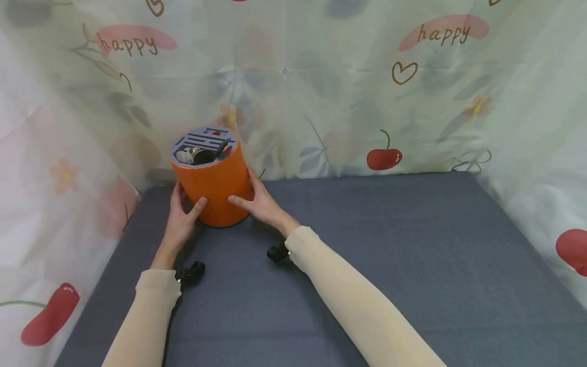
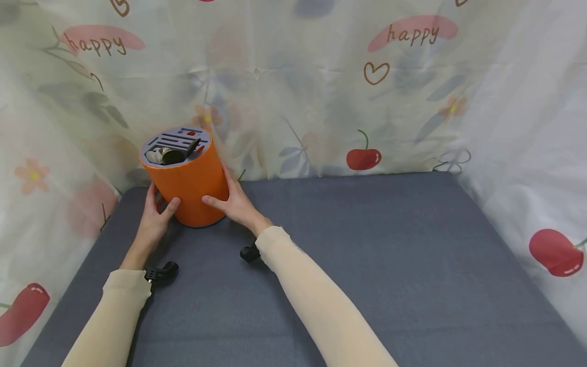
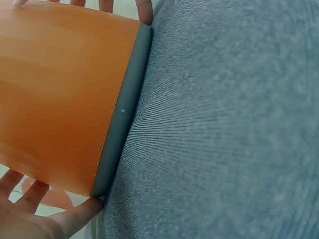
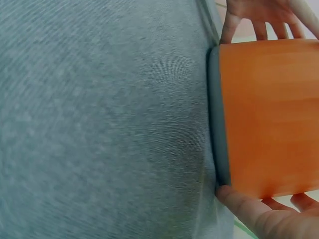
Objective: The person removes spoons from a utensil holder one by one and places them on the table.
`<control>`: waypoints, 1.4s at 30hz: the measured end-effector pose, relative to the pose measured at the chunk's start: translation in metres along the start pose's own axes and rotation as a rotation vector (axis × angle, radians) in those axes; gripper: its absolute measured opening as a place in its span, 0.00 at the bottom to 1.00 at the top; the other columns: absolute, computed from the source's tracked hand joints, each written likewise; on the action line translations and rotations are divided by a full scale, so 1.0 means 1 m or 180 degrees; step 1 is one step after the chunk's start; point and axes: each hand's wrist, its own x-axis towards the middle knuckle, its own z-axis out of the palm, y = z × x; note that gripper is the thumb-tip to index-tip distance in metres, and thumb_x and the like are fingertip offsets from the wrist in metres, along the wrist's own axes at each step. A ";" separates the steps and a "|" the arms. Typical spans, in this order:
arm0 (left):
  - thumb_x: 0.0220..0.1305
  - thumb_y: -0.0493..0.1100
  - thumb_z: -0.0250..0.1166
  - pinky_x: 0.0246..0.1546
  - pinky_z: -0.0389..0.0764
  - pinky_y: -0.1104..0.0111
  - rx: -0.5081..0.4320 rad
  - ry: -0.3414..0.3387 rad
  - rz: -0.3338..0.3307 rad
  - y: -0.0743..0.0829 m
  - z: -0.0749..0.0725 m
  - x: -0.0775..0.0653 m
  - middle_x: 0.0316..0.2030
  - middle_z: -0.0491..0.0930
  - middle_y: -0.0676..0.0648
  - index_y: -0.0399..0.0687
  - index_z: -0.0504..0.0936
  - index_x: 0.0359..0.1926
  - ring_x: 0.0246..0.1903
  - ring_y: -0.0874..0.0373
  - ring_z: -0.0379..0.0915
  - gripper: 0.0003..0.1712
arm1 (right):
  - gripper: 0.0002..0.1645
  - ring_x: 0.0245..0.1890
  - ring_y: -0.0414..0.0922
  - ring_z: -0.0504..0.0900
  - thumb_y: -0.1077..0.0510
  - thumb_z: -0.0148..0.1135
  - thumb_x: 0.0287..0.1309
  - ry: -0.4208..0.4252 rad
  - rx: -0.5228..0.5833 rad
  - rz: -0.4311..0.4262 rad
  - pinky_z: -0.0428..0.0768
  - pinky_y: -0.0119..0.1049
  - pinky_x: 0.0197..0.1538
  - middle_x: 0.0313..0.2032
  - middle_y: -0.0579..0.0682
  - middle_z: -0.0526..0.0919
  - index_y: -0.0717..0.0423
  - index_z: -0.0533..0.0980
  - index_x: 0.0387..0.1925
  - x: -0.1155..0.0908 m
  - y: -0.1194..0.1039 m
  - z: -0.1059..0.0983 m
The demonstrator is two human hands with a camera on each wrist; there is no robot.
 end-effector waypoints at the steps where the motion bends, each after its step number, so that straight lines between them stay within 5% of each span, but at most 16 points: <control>1: 0.74 0.57 0.64 0.77 0.46 0.39 -0.0008 -0.0002 0.0001 -0.001 0.000 0.000 0.83 0.37 0.44 0.58 0.34 0.85 0.80 0.40 0.39 0.56 | 0.60 0.80 0.47 0.53 0.47 0.68 0.70 0.0002 -0.0005 0.0015 0.56 0.48 0.79 0.83 0.45 0.45 0.35 0.36 0.85 0.000 0.001 0.001; 5: 0.74 0.57 0.64 0.77 0.49 0.40 -0.0015 0.0026 0.0038 -0.007 0.001 0.001 0.82 0.39 0.45 0.61 0.35 0.85 0.80 0.40 0.42 0.55 | 0.59 0.80 0.48 0.53 0.46 0.68 0.70 0.0037 0.0023 0.0042 0.56 0.48 0.79 0.83 0.46 0.45 0.33 0.37 0.84 0.001 0.003 0.003; 12: 0.74 0.51 0.66 0.76 0.52 0.39 -0.0160 0.0053 -0.0006 0.027 0.006 -0.013 0.82 0.40 0.39 0.49 0.37 0.85 0.79 0.37 0.42 0.55 | 0.60 0.78 0.49 0.58 0.47 0.69 0.69 0.0139 0.0086 0.0023 0.59 0.52 0.78 0.82 0.48 0.50 0.41 0.39 0.85 0.002 0.004 0.005; 17: 0.74 0.51 0.66 0.76 0.52 0.39 -0.0191 0.0112 0.0010 0.035 0.007 -0.017 0.82 0.41 0.38 0.48 0.39 0.85 0.79 0.36 0.42 0.54 | 0.59 0.75 0.51 0.62 0.49 0.71 0.68 0.0180 0.0248 -0.0001 0.64 0.52 0.76 0.81 0.49 0.54 0.42 0.41 0.85 0.002 0.004 0.006; 25: 0.73 0.49 0.68 0.76 0.52 0.40 -0.0309 0.0180 -0.0009 0.030 0.009 -0.015 0.82 0.44 0.41 0.52 0.41 0.85 0.79 0.37 0.43 0.54 | 0.57 0.75 0.53 0.62 0.53 0.71 0.68 0.0221 0.0520 0.0078 0.66 0.51 0.75 0.80 0.46 0.54 0.40 0.45 0.85 0.003 0.004 0.005; 33: 0.72 0.51 0.69 0.77 0.54 0.43 -0.0280 0.0284 0.0054 0.002 0.012 0.000 0.82 0.45 0.49 0.63 0.44 0.85 0.79 0.43 0.45 0.54 | 0.56 0.72 0.52 0.66 0.54 0.71 0.68 0.0214 0.0574 0.0075 0.70 0.50 0.72 0.79 0.46 0.57 0.36 0.46 0.84 0.000 0.002 -0.001; 42: 0.70 0.57 0.69 0.77 0.54 0.42 -0.0285 0.0240 0.0031 0.017 0.028 -0.001 0.82 0.44 0.51 0.68 0.44 0.84 0.79 0.45 0.45 0.54 | 0.56 0.75 0.54 0.62 0.54 0.71 0.68 0.0238 0.0577 0.0056 0.69 0.53 0.73 0.80 0.45 0.55 0.37 0.46 0.85 -0.010 -0.006 -0.023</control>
